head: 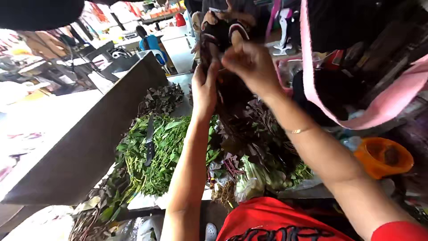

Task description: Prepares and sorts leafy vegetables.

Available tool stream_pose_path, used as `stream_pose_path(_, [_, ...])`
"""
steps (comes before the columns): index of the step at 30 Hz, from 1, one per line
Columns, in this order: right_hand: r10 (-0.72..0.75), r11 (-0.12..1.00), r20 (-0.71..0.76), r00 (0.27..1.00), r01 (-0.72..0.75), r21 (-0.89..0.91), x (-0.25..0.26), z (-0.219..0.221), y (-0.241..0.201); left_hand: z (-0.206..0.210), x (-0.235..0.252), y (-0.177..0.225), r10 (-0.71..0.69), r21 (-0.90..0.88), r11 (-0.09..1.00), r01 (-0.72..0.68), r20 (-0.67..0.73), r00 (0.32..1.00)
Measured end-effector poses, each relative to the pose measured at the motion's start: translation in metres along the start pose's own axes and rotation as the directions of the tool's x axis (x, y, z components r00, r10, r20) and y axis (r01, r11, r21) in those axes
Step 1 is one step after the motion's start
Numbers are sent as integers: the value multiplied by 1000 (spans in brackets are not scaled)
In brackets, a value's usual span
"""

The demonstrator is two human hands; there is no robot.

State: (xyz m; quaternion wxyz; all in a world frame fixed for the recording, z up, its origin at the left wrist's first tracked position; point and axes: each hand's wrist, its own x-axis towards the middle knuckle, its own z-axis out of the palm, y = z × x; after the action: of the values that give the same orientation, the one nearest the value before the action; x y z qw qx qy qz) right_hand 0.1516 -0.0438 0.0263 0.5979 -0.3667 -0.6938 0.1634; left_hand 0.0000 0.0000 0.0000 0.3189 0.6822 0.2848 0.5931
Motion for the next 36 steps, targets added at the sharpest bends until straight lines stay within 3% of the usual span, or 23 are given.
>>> stream_pose_path(3, [-121, 987, -131, 984, 106, -121, -71, 29, 16, -5, -10, -5, -117, 100, 988, 120, -43, 992])
stream_pose_path(6, [-139, 955, -97, 986, 107, -278, -112, 43, 47, 11, -23, -7, -110, 136, 985, 109, 1, 994])
stream_pose_path(8, [-75, 955, -46, 996, 59, -290, -127, 21, 52, 8, -24, -9, -55, 170, 984, 52, 8, 998])
stream_pose_path(11, [170, 922, -78, 982, -187, -339, -175, -63, 51, -40, -14, -19, 12, 229, 973, -21, 41, 999])
stream_pose_path(13, [340, 799, -216, 916, -402, -447, -234, -142, 71, -64, -20, -16, -171, 203, 961, 186, -89, 981])
stream_pose_path(14, [406, 696, -318, 857, -515, -500, -267, -185, 81, -75, -25, -18, -297, 213, 919, 331, -176, 938])
stream_pose_path(15, [464, 562, -424, 778, -628, -538, -298, -226, 89, -98, -33, -33, -374, 240, 881, 407, -172, 911])
stream_pose_path(17, [522, 333, -586, 620, -780, -530, -348, -298, 103, -171, -55, -84, -361, 264, 906, 332, 71, 930])
stream_pose_path(19, [557, 255, -643, 526, -845, -471, -375, -334, 112, -201, -69, -115, -306, 269, 928, 257, 161, 938])
stream_pose_path(21, [601, 222, -648, 467, -877, -426, -376, -339, 119, -162, -66, -94, -359, 162, 923, 350, 32, 933])
stream_pose_path(22, [643, 171, -655, 398, -908, -383, -366, -337, 120, -123, -59, -71, -372, 110, 919, 380, -85, 924])
stream_pose_path(23, [674, 108, -665, 322, -933, -343, -355, -333, 120, -91, -53, -48, -356, 23, 933, 360, -101, 929])
stream_pose_path(25, [720, 1, -663, 207, -955, -297, -340, -326, 120, -73, -43, -30, -161, -105, 978, 181, 174, 972])
stream_pose_path(27, [749, -51, -641, 168, -950, -308, -333, -321, 126, -60, -41, -18, -54, -142, 986, 89, 232, 971])
stream_pose_path(29, [755, -69, -634, 167, -941, -331, -329, -319, 127, -46, -48, 4, -79, -113, 989, 100, 173, 982])
stream_pose_path(31, [752, -18, -628, 202, -946, -325, -329, -317, 116, -49, -51, 9, -112, -128, 983, 133, 158, 981])
stream_pose_path(36, [734, 43, -632, 248, -946, -322, -345, -341, 123, -127, -49, -56, -62, -293, 945, 149, 285, 956])
